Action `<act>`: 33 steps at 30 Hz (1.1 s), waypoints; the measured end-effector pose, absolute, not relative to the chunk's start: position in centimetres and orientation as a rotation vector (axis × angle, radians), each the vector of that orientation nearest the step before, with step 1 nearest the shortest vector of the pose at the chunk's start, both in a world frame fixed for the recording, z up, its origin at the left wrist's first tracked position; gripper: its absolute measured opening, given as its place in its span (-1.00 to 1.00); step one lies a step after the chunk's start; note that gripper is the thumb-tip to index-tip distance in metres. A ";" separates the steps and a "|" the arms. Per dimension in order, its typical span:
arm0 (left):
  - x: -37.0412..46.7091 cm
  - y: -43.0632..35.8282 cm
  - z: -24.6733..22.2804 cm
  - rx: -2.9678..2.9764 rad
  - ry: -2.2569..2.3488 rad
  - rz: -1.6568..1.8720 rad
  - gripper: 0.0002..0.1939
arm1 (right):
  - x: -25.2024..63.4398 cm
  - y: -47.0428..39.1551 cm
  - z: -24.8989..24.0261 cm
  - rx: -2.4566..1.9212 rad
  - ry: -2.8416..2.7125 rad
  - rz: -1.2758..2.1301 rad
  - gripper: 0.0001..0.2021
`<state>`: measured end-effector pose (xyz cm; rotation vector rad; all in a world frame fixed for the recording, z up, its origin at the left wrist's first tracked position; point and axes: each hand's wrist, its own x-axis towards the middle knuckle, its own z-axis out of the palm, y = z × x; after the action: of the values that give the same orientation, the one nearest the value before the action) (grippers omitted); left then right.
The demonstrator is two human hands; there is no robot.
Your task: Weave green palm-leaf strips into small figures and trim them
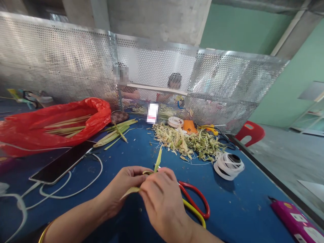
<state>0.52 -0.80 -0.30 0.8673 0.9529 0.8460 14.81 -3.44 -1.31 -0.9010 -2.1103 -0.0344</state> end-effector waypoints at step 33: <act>-0.5 0.2 0.0 0.765 1.066 1.082 -0.79 | 15.5 -2.4 -1.7 -1.294 -1.837 0.440 -0.97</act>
<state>-0.52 0.24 -0.02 0.7653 1.0662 1.0818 15.52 -2.40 -1.68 -1.2944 -1.8365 0.4404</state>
